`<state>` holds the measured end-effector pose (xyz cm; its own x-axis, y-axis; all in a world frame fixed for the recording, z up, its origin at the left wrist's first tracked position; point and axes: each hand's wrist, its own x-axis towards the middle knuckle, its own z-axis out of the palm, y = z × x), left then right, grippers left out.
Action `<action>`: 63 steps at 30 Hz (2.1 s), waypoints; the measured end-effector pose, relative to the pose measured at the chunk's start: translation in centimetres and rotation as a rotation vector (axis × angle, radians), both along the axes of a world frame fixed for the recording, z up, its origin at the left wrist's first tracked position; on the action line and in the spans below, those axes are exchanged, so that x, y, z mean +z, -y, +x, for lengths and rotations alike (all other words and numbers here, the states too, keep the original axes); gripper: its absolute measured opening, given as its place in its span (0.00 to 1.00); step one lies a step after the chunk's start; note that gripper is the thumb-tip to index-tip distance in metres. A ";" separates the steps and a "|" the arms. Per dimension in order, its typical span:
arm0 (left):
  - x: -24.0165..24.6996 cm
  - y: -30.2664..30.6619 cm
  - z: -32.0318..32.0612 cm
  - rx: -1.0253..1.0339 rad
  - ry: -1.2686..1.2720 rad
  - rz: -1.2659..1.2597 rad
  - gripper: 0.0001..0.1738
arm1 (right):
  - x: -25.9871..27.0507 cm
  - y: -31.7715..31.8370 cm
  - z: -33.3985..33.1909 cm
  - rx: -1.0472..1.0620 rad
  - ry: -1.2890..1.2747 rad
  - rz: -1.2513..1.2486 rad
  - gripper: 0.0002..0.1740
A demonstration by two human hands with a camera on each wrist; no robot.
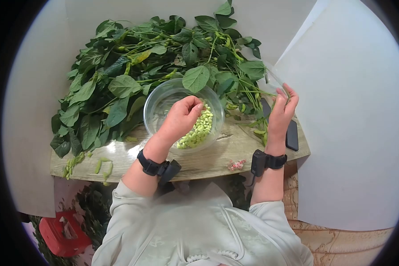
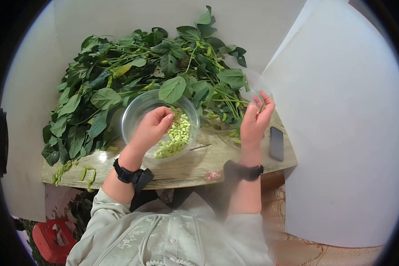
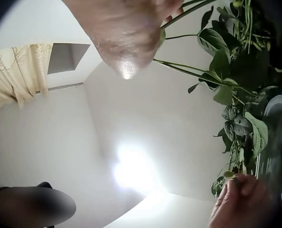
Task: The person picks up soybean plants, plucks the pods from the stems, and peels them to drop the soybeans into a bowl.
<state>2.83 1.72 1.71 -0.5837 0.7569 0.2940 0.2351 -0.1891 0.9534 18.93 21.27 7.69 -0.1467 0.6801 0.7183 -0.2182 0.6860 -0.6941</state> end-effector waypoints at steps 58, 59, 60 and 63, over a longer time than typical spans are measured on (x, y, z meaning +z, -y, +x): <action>-0.5 0.0 -0.1 0.028 -0.094 -0.047 0.09 | -5.7 4.0 4.8 0.394 1.077 0.804 0.20; -0.5 0.0 -0.1 0.018 -0.095 -0.066 0.09 | -6.1 3.9 4.4 0.350 1.034 0.829 0.19; -0.4 0.1 -0.1 0.021 -0.096 -0.069 0.09 | -5.6 3.9 4.6 0.353 1.031 0.827 0.19; -0.5 -0.1 0.0 0.014 -0.090 -0.060 0.09 | -1.2 4.6 7.0 0.514 1.664 0.776 0.15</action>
<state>2.85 1.80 1.20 -0.5678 0.7664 0.3003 0.3224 -0.1286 0.9378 25.93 16.65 6.45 -0.9654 -0.0043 -0.2607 -0.0043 1.0000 -0.0006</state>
